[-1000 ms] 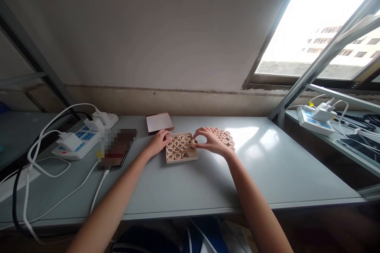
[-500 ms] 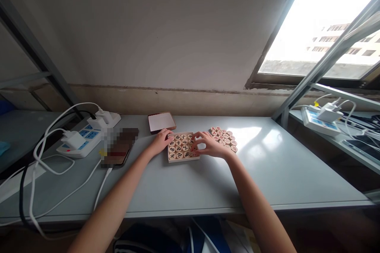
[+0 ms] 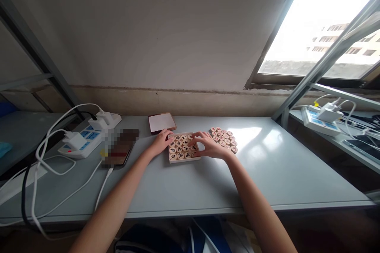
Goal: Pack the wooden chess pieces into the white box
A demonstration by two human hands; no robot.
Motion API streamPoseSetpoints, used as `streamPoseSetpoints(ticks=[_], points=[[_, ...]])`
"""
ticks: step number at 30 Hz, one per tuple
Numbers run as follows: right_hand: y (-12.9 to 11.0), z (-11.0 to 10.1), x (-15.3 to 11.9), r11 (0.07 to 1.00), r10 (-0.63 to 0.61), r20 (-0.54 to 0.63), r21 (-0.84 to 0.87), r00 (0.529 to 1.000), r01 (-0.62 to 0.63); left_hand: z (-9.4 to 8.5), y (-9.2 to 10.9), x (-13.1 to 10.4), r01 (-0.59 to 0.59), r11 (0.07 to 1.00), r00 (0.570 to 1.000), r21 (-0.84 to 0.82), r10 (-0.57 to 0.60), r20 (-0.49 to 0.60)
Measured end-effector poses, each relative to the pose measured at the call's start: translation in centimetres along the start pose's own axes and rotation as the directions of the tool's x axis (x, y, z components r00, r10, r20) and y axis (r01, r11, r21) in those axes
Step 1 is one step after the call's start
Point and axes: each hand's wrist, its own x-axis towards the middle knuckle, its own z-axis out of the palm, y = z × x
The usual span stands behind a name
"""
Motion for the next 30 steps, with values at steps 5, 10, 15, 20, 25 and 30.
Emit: streamPoseSetpoints(ticks=[5,10,15,20,25,30], points=[[-0.14,-0.21,-0.06,0.998,0.001,0.048,0.07,0.999,-0.004,-0.06,0.4,-0.16,-0.007,1.0,1.0,-0.011,0.007,-0.001],[0.14,0.38,0.34,0.995,0.066,0.055,0.07,0.996,-0.069,-0.03,0.42,-0.17,-0.014,1.0,1.0,-0.019,0.013,-0.019],[0.56,0.23,0.32,0.992,0.047,0.115,0.109,0.992,-0.06,-0.17,0.54,-0.13,-0.034,0.999,0.999,-0.009,0.034,-0.013],[0.58,0.3,0.29,0.989,0.038,0.111,0.14,0.993,-0.054,-0.22,0.78,-0.09,-0.049,0.999,0.998,-0.002,0.049,-0.025],[0.43,0.72,0.61,0.987,0.071,0.113,0.133,0.991,-0.086,-0.18,0.73,-0.14,-0.047,0.999,0.998,-0.002,0.046,-0.032],[0.48,0.5,0.57,0.984,0.039,0.114,0.167,0.993,-0.058,-0.23,0.61,-0.11,-0.055,0.998,0.998,-0.002,0.055,-0.025]])
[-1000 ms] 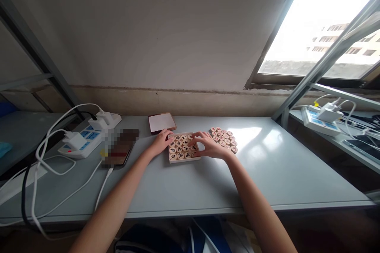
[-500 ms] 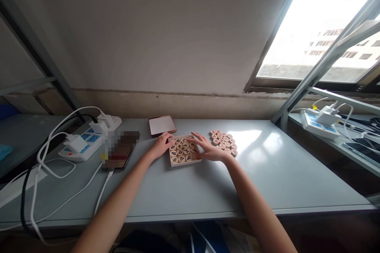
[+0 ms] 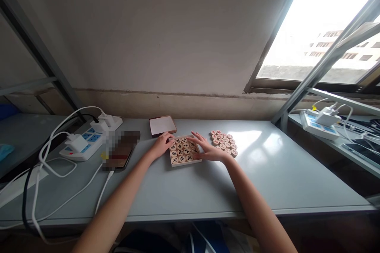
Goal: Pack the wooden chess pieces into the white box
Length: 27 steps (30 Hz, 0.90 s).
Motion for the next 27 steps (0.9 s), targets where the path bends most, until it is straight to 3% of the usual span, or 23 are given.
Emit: streamPoseSetpoints(ticks=[9,15,23,27], points=[[-0.1,0.1,0.0,0.996,-0.008,0.005,0.087,1.0,0.008,0.1,-0.2,0.1,0.007,1.0,1.0,0.01,-0.007,0.007],[-1.1,0.6,0.4,0.998,0.018,0.018,0.061,1.0,-0.019,0.2,-0.6,0.1,0.005,1.0,1.0,0.006,-0.005,0.007],[-0.6,1.5,0.9,0.998,0.01,0.005,0.061,1.0,-0.01,-0.1,0.1,0.1,-0.021,1.0,0.999,0.02,0.022,-0.024],[-0.8,1.2,0.8,0.999,-0.031,-0.108,0.025,0.994,0.034,0.0,0.1,0.2,-0.024,1.0,0.999,0.019,0.025,-0.044]])
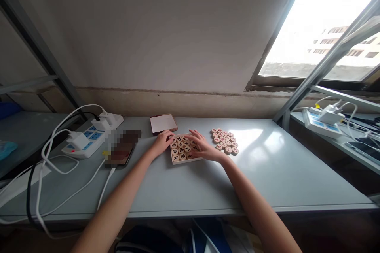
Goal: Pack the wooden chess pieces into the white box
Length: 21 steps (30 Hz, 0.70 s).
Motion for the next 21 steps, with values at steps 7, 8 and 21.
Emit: streamPoseSetpoints(ticks=[7,8,21], points=[[3.1,-1.0,-0.2,0.814,0.151,-0.567,-0.393,0.81,-0.427,0.5,-0.6,0.0,0.084,0.99,0.996,-0.109,-0.085,-0.007],[3.7,-0.9,-0.3,0.764,0.183,-0.59,-0.419,0.786,-0.492,0.4,-0.6,0.0,0.084,0.99,0.996,-0.114,-0.086,-0.005],[3.4,-0.6,-0.6,0.762,0.159,-0.528,-0.471,0.834,-0.444,0.1,0.6,-0.3,0.075,0.964,0.991,-0.254,-0.043,0.128]])
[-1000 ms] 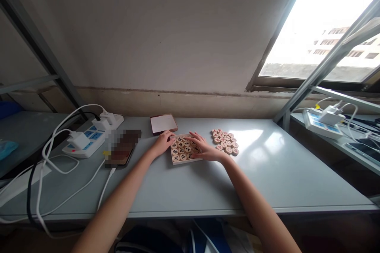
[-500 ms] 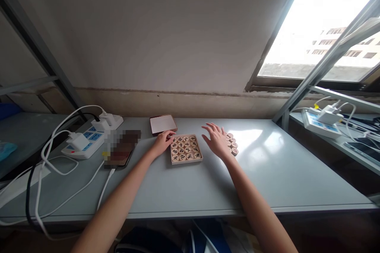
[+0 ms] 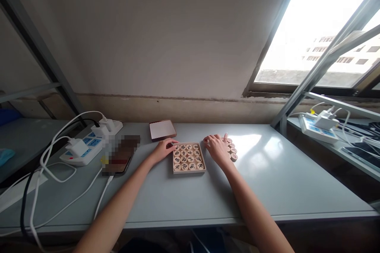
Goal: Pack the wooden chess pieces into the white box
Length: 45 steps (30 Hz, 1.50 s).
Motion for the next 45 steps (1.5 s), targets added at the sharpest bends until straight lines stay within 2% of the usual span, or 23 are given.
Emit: streamPoseSetpoints(ticks=[5,12,18,23,25,29,32,34,37,41,43,45], points=[[-0.5,-0.3,0.2,0.999,-0.036,-0.022,0.013,0.999,0.036,0.4,0.8,-0.2,0.042,0.998,0.994,-0.055,-0.036,0.105],[-0.3,-0.1,0.1,0.997,-0.07,-0.032,-0.028,0.997,0.069,0.7,1.3,-0.4,0.045,0.995,0.995,-0.093,-0.037,0.09],[0.0,0.5,0.2,0.991,-0.124,-0.019,-0.059,0.992,0.123,0.4,1.8,-0.5,0.059,0.993,0.99,-0.102,-0.045,0.133],[-0.4,-1.1,0.4,0.999,-0.002,-0.105,0.048,0.995,0.007,0.5,1.2,-0.3,0.046,0.995,0.994,-0.085,-0.036,0.107],[-1.3,-1.7,0.3,0.989,-0.051,-0.087,0.133,0.995,0.062,0.6,0.9,-0.2,0.039,0.996,0.995,-0.086,-0.031,0.099],[-4.1,-1.7,-0.3,0.941,-0.256,-0.003,0.23,0.967,0.25,0.5,0.7,0.0,0.013,0.997,0.996,-0.077,-0.006,0.093],[-5.6,-1.1,-0.7,0.928,-0.298,0.014,0.24,0.954,0.286,0.5,1.0,0.0,0.001,0.998,0.997,-0.057,0.004,0.081],[-5.7,-0.9,-0.7,0.919,-0.303,0.005,0.267,0.953,0.29,0.6,1.1,-0.1,-0.003,0.999,0.998,-0.046,0.007,0.069],[-4.5,-1.1,-0.4,0.932,-0.224,-0.029,0.285,0.974,0.223,0.7,1.2,-0.2,0.0,0.998,0.996,-0.062,0.005,0.085],[-1.4,-0.9,0.3,0.991,0.032,-0.093,0.132,0.995,-0.02,0.8,1.2,-0.4,-0.024,0.995,0.989,-0.095,0.038,0.146],[0.0,-0.4,0.4,0.991,0.137,-0.062,0.015,0.989,-0.137,0.7,1.1,-0.4,-0.023,0.993,0.984,-0.113,0.042,0.171],[1.0,0.1,0.3,0.979,0.193,0.006,-0.068,0.981,-0.192,0.7,1.0,-0.4,-0.02,0.993,0.982,-0.115,0.041,0.183]])
